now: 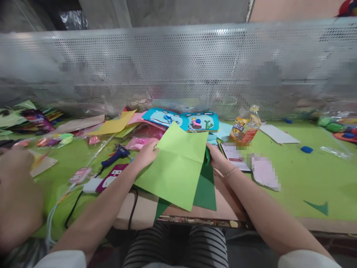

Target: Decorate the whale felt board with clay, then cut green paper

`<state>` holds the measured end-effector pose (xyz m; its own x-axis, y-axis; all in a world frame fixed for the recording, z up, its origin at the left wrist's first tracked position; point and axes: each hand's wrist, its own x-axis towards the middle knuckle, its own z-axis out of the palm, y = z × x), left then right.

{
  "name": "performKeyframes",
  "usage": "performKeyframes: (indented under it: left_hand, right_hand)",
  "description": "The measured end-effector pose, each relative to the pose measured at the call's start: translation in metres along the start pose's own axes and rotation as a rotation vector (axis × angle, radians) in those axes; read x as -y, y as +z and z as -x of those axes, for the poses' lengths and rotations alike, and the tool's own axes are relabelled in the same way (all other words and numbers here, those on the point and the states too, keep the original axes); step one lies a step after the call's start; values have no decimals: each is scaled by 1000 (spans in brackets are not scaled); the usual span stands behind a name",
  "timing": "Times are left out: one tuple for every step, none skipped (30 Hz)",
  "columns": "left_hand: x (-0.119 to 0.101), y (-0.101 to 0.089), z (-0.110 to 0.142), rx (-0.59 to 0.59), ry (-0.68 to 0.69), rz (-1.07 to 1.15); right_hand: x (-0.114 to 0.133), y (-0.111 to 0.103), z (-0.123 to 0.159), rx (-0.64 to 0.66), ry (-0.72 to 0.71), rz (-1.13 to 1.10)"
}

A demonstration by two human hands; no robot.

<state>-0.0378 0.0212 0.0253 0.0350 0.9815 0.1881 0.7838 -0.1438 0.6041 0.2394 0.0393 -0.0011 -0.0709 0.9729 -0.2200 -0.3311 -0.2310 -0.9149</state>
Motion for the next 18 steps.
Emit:
performKeyframes:
  left_hand:
    - [3,-2,4,21,-8,-47]
    - [7,-4,8,43,-16,-87]
    - [10,-6,13,66,-22,-121]
    - [13,-9,17,85,-27,-147]
    - [16,-11,20,99,-30,-165]
    - [17,-12,24,101,-30,-188]
    - [18,-12,29,85,-19,-225]
    - [17,-10,35,56,6,-273]
    - [14,-8,43,26,46,-326]
    - [8,-4,53,0,103,-376]
    - [0,0,66,4,169,-395]
    - [-10,4,80,53,225,-368]
    - [-22,7,96,129,272,-305]
    - [-35,8,111,187,312,-219]
    - [-49,7,126,272,405,-115]
    - [-62,5,139,304,449,10]
    - [-74,1,150,380,483,134]
    - [-85,-3,158,407,508,167]
  right_hand:
    - [1,1,2,-6,22,-5]
    - [2,2,4,-10,38,-2]
    - [3,4,7,-9,48,9]
    - [4,5,9,3,54,27]
    - [5,6,11,26,58,52]
    - [5,7,12,51,65,85]
    - [4,7,13,74,73,122]
    - [3,8,13,89,83,161]
    - [1,8,13,104,95,200]
    - [-1,8,13,122,107,236]
    - [-3,9,13,142,115,270]
    - [-5,9,13,164,120,298]
    - [-7,10,14,184,123,324]
    - [-8,10,15,196,127,348]
    - [-8,11,16,199,128,365]
    - [-8,11,17,196,126,373]
    - [-7,12,19,196,127,374]
    - [-6,12,20,206,125,364]
